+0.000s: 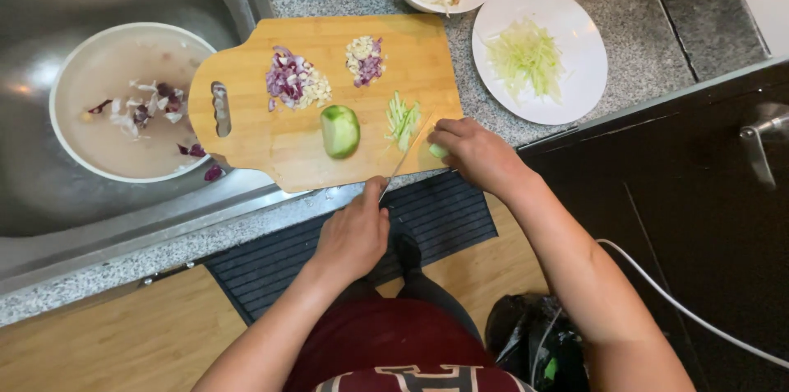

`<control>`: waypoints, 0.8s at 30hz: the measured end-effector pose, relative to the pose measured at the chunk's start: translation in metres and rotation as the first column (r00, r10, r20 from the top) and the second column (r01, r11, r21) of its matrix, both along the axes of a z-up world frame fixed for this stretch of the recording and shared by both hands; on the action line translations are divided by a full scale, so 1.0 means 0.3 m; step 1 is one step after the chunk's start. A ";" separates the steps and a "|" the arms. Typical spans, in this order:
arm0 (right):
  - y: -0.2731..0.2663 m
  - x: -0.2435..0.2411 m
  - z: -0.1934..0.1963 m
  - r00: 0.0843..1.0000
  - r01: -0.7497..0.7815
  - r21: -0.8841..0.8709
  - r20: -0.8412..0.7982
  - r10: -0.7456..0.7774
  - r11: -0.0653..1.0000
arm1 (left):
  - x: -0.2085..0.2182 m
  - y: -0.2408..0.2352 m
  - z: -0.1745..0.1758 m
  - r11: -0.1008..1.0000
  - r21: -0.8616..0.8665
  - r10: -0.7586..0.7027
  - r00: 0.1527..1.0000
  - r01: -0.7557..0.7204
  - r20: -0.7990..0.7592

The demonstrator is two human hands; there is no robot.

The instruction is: The person slices a green vegetable into thin strips on a wooden cutting board using a knife. The sliced pieces are then transferred to a white plate. Other chopped vegetables are already present on the board.

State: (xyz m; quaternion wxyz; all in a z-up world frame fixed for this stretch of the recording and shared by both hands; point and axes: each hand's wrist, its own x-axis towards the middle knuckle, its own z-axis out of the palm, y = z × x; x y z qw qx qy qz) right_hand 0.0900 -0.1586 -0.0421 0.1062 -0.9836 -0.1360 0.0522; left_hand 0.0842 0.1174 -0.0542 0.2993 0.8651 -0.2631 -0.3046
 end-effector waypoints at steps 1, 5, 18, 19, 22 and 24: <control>0.004 -0.004 0.014 1.000 0.000 0.000 -0.001 0.000 1.000 | -0.006 0.002 -0.006 1.000 0.000 0.000 1.000 0.000 -0.001; 0.011 -0.014 0.041 1.000 -0.004 0.074 -0.002 0.004 0.997 | -0.013 0.011 -0.001 0.999 0.043 -0.011 0.999 0.013 -0.046; -0.013 -0.059 -0.163 0.910 0.250 0.291 0.256 -0.327 0.924 | -0.024 -0.044 0.031 0.983 0.184 -0.010 1.000 0.015 -0.028; -0.019 -0.056 -0.174 0.909 0.250 0.292 0.259 -0.328 0.923 | -0.024 -0.051 0.030 0.983 0.184 -0.011 1.000 0.016 -0.025; -0.025 -0.057 -0.203 0.896 0.274 0.268 0.278 -0.346 0.924 | -0.039 -0.063 0.022 0.997 0.080 -0.019 0.999 0.016 0.035; -0.032 -0.059 -0.205 0.889 0.290 0.309 0.265 -0.374 0.906 | -0.056 -0.074 0.017 1.000 0.005 0.023 0.995 -0.024 0.102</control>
